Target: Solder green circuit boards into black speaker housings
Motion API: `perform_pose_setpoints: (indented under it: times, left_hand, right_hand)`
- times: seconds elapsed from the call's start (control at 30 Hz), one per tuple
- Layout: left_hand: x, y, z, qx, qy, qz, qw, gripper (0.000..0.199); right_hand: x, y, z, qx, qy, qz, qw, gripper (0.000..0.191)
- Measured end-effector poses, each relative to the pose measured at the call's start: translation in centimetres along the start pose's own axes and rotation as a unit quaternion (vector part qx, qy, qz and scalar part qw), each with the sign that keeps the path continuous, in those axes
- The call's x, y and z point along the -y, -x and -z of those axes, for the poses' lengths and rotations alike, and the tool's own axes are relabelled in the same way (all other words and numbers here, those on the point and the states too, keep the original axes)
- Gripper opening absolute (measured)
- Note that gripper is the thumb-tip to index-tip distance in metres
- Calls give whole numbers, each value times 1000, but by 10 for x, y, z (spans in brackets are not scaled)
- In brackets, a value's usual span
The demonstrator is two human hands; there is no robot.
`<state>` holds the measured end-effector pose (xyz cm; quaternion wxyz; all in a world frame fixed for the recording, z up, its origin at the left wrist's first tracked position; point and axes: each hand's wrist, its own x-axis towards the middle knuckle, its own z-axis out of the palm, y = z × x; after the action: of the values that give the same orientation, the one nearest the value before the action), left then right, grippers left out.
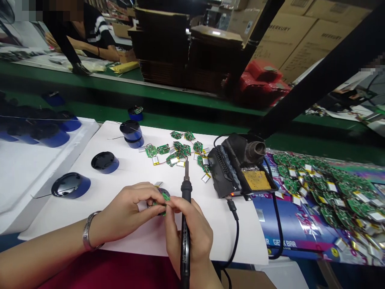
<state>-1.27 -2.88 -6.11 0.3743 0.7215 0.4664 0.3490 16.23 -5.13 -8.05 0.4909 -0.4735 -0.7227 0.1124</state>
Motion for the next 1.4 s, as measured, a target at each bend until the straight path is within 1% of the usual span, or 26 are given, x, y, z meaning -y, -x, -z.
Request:
perform_pose_setpoints:
  times: [0.07,0.17,0.23,0.3,0.43,0.57,0.73,0.9,1.07,1.23,1.4]
  left_hand:
    - [-2,-1,1,13,4,6,1000,10]
    - [-3,-2,4,40,17,44,998,11]
    - [-3,-2,5,43,24,67,997,12]
    - [-3,-1,5,43,31,76,996,12]
    - [-2,-1,3,44,39,69,996,12]
    - [-1,-2,2,42,42,64,996,12]
    - [0,-1,2,47,34,62,996,12]
    - [0,0,1,23,52,52,997,13]
    - [1,1,1,12,67,62,996,12]
    - [2,1,0,17,68,55,996,12]
    - [3,2,0,19,64,52,996,11]
  right_hand:
    - [-1,0,1,4,-24,-27,999,24]
    - [-5,-1,4,-7,-54,-66,996,26]
    - [-6,-1,6,-11,-57,-77,995,27]
    - [-6,-2,7,2,-54,-76,996,27]
    - [-3,-5,7,43,-59,-53,996,25]
    - [-3,-6,4,54,-69,-45,995,27]
    - [-6,-3,2,50,-81,-60,994,27]
    - [-7,-1,2,43,-75,-80,993,27]
    - [-7,-2,3,16,-63,-82,994,26]
    - [-7,-1,3,44,-65,-78,994,28]
    - [-7,0,2,48,-74,-85,993,28]
